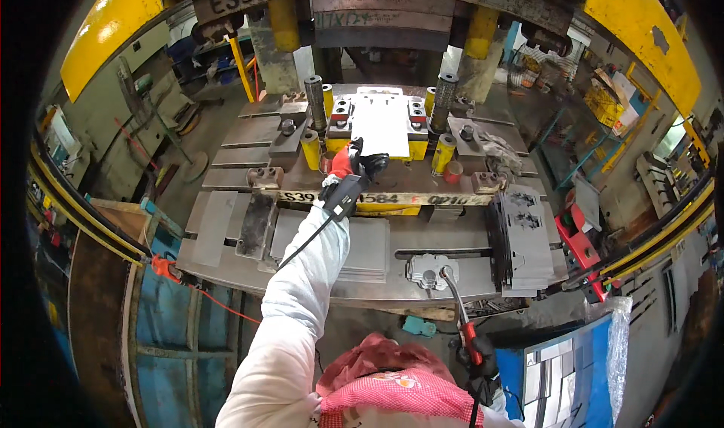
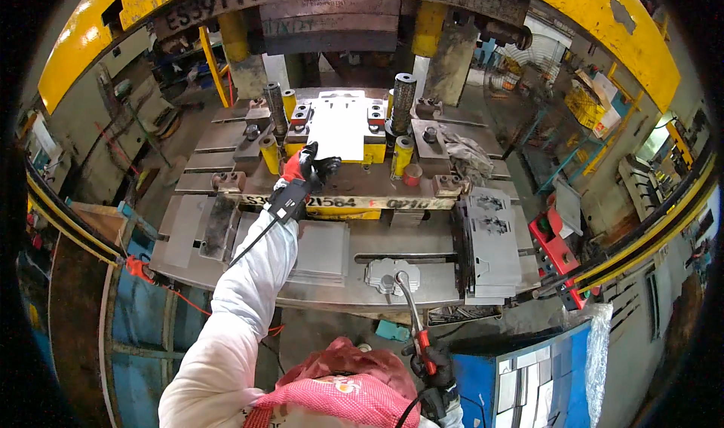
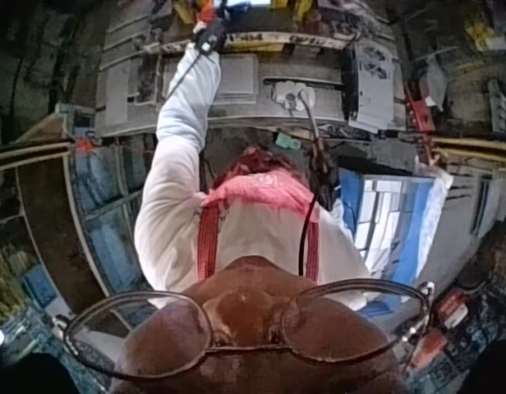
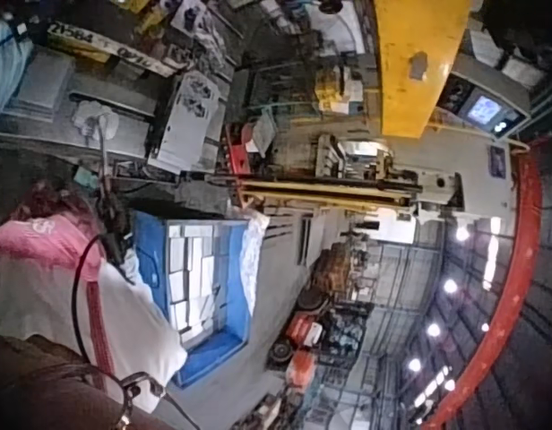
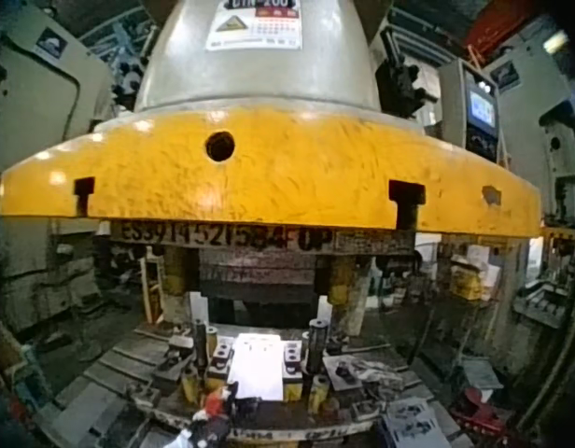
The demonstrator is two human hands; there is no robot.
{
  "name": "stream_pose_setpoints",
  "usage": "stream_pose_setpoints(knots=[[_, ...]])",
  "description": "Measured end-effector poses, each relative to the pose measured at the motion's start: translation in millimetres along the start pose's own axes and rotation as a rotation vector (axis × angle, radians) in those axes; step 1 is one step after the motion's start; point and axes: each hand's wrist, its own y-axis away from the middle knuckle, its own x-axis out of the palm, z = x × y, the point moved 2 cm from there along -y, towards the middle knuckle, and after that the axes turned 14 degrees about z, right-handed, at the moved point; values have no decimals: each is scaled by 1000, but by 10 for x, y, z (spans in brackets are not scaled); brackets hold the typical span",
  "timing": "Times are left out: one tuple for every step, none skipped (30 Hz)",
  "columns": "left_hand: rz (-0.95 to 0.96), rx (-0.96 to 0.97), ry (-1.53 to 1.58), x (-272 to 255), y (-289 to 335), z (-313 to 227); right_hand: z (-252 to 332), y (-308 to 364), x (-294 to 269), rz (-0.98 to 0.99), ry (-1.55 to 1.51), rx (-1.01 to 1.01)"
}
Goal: Operating a large stamping press to process metal sheets into specific parts using a magnetic tool.
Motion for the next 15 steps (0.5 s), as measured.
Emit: stream_pose_setpoints(knots=[[15,-19,-13,264,26,70,-25,23,15,-49,-9,-7],[15,-19,-34,383,100,53,-38,32,48,-73,-17,-6],[126,-60,20,410,116,55,-26,32,72,-52,-24,1],[234,-98,71,407,152,28,-13,21,109,-26,-32,9],[341,-136,121,413,180,9,-9,14,136,0,-40,17],[288,-136,162,407,188,11,-46,14,113,1,-48,22],[235,-134,205,402,174,53,-88,11,77,1,-53,28],[182,-132,247,407,154,108,-113,12,54,2,-57,34],[129,-130,290,411,134,159,-128,11,46,12,-60,37],[52,14,217,426,105,181,-118,-6,65,20,-65,38],[30,0,283,432,91,208,-102,-20,78,27,-69,40],[7,-14,349,434,82,231,-76,-30,90,49,-73,38],[-17,-29,412,440,92,234,-59,-35,111,73,-81,38],[-26,-43,432,415,74,230,-52,-37,123,96,-88,37],[-34,-57,451,389,51,208,-84,-32,92,95,-104,44]])
